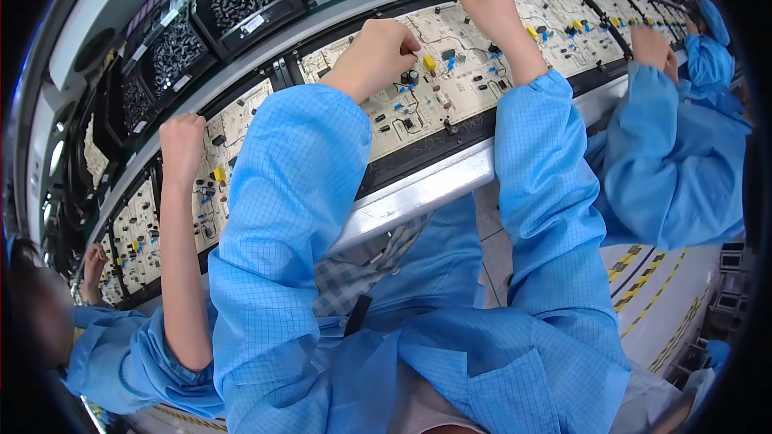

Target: Manually placing small electronic components onto printed circuit boards on a moving assembly line.

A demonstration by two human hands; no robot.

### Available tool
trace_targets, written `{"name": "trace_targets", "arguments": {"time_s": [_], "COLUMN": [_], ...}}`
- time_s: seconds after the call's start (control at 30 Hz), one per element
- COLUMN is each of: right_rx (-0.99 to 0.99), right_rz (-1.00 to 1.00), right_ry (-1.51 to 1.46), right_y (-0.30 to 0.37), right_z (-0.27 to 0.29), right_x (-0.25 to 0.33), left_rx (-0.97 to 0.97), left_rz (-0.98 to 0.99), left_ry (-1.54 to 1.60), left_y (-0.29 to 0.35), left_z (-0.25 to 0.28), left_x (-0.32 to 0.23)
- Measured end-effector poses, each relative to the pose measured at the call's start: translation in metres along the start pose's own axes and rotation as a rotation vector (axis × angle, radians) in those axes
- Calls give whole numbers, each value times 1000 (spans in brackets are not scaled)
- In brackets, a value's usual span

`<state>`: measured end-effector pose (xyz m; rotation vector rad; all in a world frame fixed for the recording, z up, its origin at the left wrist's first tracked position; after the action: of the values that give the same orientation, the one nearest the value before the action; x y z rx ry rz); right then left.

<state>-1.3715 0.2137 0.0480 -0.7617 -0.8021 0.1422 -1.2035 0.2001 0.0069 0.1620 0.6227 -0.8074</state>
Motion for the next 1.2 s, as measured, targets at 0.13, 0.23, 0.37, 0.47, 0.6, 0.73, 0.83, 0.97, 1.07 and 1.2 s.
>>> {"name": "trace_targets", "arguments": {"time_s": [0.13, 0.23, 0.37, 0.47, 0.6, 0.73, 0.83, 0.97, 1.07, 1.2], "right_rx": [22, 30, 8, 13, 25, 33, 26, 28, 70, -76], "right_rz": [-52, -65, 51, 60, 58, 39, 47, 57, 18, -62], "right_ry": [-70, -85, -13, -20, -5, -7, 10, -15, -38, -347], "right_y": [1, 1, -2, -2, -1, 0, 0, -3, -3, -11], "right_z": [0, 0, 2, 0, 3, 5, 5, 5, 7, 29], "right_x": [1, 5, 2, 2, 6, 6, 4, 8, 11, -8], "left_rx": [1, 15, 25, 44, 58, 46, 57, 76, 7, -1], "left_rz": [-59, -42, -27, -8, 12, -13, -25, 68, -31, 13], "left_ry": [-48, -67, -218, -229, -241, -273, -294, -270, -333, -383], "left_y": [-1, -4, -10, -10, -7, -7, -7, -8, -11, -14], "left_z": [-2, -6, -8, -7, -7, -8, -9, -5, -10, -16], "left_x": [-13, -14, -18, -18, -19, -21, -22, -23, -27, -35]}}
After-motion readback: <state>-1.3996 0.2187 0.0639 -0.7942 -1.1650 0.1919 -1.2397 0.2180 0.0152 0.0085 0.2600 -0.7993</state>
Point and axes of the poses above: each hand's wrist, its own y-axis away from the middle knuckle, its own z-axis out of the back of the hand, x = y × z, the point moved 7 cm from there along -y, towards the middle knuckle, and after that the axes turned 5 degrees about z, right-handed, at the moved point
